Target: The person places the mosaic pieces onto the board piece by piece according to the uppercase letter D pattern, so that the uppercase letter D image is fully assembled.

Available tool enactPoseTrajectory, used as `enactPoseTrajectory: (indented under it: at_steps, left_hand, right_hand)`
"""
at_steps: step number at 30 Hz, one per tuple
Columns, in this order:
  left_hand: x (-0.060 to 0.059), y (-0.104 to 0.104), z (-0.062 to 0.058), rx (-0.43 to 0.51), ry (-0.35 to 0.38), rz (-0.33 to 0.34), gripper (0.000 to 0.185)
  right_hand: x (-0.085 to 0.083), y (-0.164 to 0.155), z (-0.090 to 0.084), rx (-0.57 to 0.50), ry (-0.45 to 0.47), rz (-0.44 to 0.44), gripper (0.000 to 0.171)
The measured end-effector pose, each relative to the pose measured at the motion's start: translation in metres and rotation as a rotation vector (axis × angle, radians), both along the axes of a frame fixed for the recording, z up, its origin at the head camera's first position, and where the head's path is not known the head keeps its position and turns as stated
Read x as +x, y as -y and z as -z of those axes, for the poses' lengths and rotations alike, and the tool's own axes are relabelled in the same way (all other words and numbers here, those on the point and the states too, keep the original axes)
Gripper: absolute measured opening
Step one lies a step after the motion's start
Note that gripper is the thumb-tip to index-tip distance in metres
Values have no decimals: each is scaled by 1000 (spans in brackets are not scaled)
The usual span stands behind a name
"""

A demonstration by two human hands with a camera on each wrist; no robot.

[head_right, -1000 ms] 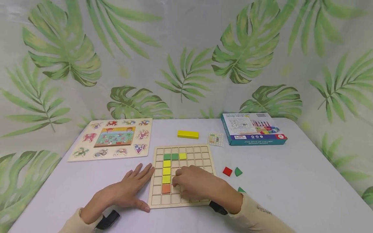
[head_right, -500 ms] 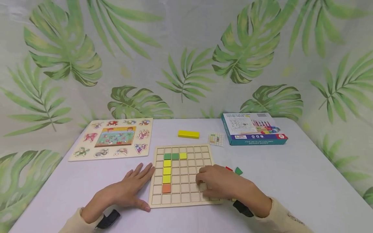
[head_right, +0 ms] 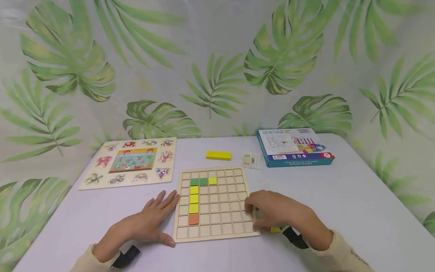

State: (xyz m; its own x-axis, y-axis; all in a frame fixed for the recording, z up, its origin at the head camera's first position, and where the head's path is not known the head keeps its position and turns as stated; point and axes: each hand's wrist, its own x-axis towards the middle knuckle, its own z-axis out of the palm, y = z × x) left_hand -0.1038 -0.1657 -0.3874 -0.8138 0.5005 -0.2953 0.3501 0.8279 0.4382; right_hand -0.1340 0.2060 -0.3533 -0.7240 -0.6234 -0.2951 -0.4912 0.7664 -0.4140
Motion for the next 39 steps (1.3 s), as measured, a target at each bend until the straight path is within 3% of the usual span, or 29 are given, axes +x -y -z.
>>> enactPoseTrajectory:
  at_steps: [5, 19, 26, 39]
  left_hand:
    - [2, 2, -2, 11, -6, -4, 125]
    - [2, 1, -3, 15, -18, 0, 125]
    - [2, 0, -5, 10, -10, 1, 125]
    - [1, 0, 0, 17, -7, 7, 125]
  right_hand:
    - [-3, -4, -3, 20, 20, 41, 30]
    - [-5, -14, -2, 19, 91, 54, 29]
    - [-6, -17, 2, -35, 117, 21, 27]
    - [-2, -14, 4, 3, 141, 11, 28]
